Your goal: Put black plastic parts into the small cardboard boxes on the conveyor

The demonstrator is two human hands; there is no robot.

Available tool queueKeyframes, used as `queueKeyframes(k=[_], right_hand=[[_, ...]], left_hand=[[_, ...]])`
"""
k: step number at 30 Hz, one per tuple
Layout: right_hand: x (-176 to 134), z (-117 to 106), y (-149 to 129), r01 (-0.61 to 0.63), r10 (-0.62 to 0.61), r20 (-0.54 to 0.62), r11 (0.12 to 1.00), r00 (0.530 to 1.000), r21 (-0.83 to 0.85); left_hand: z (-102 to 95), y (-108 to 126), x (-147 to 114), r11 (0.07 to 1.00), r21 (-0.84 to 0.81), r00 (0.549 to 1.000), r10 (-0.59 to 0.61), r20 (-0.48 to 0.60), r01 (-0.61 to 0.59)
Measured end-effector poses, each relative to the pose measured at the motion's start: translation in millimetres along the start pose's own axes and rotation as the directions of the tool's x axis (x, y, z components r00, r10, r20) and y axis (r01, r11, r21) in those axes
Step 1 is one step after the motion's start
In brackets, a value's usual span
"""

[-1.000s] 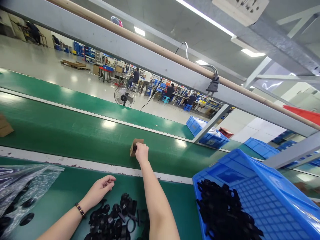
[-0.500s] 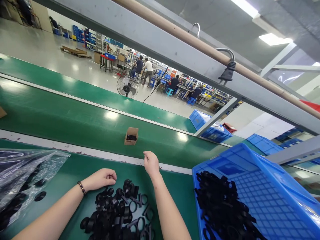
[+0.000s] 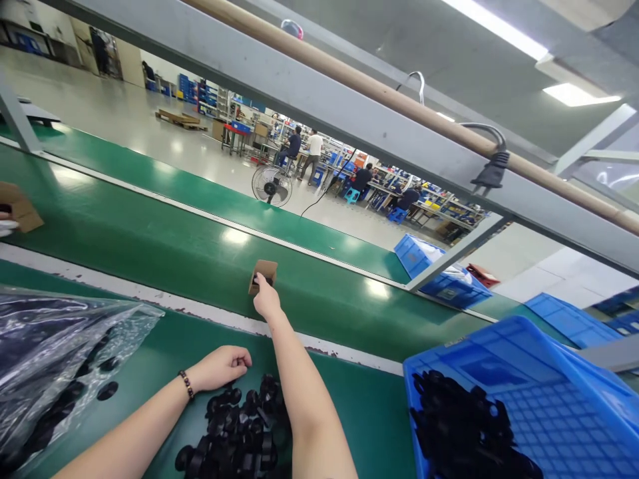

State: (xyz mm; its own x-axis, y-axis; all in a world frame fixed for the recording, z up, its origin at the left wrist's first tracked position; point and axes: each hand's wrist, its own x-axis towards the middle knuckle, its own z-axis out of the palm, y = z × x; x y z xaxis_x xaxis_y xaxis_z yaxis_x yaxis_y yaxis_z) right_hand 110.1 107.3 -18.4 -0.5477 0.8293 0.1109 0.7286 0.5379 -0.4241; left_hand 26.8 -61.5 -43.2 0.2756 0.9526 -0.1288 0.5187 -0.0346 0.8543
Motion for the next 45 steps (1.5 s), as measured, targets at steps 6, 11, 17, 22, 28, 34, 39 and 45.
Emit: queueKeyframes(k=[6,11,17,22,28,34,39,45], right_hand=[[20,8,-12,0.0,0.005,0.125,0.999,0.992,-0.044],[27,10,-28,0.025,-0.021,0.13,0.999,0.991,-0.023],[2,-28,-30,0.148,-0.132,-0.149,0.984,0.98,0.1],[-69,-69,-6,0.164,-0.152,-0.136,0.983,0.979,0.087],[-174,-88,50,-0.144,0.162,-0.117,0.979,0.98,0.144],[-246,-79,89,-0.362,0.396,-0.107,0.899,0.912,0.246],[-270,-68,90,-0.394,0.423,-0.103,0.893,0.901,0.218],[-280,-65,62,-0.322,0.327,-0.057,0.943,0.943,0.088]], left_hand=[[0.5,-1,1,0.999,0.034,0.999,0.021,-0.027,-0.02],[2.6,-4,2,0.999,0.039,0.999,0.029,-0.036,-0.028],[1.2,-4,2,0.999,0.032,0.999,0.039,-0.034,-0.038],[-3.4,-6,-1,0.999,0.013,0.999,0.033,0.013,-0.033],[-18.7,-6,-11,0.996,-0.066,0.935,-0.03,0.354,0.057],[-19.0,4,-15,0.986,0.133,0.96,0.063,0.274,-0.103],[-6.2,1,-11,0.995,0.101,0.973,-0.015,0.229,-0.008],[-7.4,0,-13,0.987,0.154,0.973,0.014,0.23,-0.05]])
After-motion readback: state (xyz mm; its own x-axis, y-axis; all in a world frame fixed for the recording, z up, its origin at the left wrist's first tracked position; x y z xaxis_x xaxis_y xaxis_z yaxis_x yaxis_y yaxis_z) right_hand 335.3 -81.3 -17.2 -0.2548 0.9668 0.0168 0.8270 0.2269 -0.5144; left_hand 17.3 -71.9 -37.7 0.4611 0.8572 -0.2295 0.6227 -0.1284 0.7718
